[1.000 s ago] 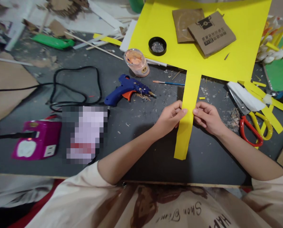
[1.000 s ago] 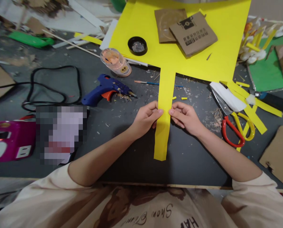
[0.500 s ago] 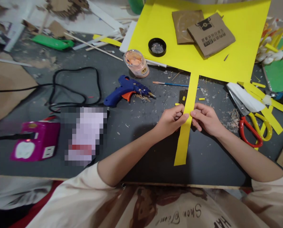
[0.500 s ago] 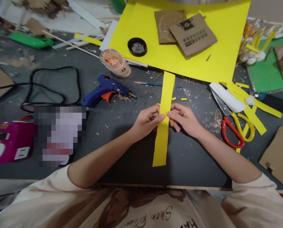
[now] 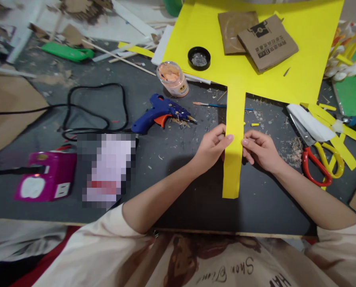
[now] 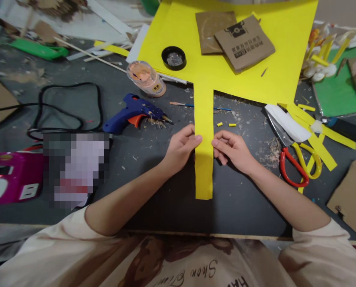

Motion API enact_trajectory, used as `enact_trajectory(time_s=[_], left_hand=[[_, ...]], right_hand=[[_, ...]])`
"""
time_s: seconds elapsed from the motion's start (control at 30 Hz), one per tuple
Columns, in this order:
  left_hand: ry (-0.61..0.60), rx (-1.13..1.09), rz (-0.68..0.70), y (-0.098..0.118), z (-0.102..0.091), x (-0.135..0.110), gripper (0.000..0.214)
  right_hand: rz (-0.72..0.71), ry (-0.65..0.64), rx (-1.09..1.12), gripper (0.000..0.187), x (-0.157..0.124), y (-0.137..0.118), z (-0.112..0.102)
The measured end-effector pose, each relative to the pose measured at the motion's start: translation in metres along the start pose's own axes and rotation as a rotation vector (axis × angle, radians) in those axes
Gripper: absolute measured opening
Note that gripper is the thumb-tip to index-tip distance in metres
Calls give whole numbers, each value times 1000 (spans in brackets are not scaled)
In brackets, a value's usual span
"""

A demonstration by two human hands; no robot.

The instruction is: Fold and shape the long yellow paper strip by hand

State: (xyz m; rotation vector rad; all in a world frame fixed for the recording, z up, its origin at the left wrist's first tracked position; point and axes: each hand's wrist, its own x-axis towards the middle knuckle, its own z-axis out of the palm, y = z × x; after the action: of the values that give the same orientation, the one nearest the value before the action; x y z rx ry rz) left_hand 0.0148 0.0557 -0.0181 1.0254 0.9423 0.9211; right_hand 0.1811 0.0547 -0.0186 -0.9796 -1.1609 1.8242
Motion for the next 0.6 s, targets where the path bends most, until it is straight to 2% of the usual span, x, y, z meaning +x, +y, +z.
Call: enact_trajectory(time_s=[0.1, 0.3, 0.47, 0.6], left_hand=[[-97, 51, 31, 0, 0, -1, 36], [-24, 29, 70, -2, 0, 0, 35], [-56, 19, 48, -2, -2, 0, 34], [-117, -9, 4, -1, -2, 0, 37]], right_hand=[[-37, 68, 35, 18, 1, 0, 0], [-13, -53, 26, 15, -1, 2, -1], [-39, -9, 42, 15, 0, 3, -1], [-36, -32, 78, 15, 1, 2, -1]])
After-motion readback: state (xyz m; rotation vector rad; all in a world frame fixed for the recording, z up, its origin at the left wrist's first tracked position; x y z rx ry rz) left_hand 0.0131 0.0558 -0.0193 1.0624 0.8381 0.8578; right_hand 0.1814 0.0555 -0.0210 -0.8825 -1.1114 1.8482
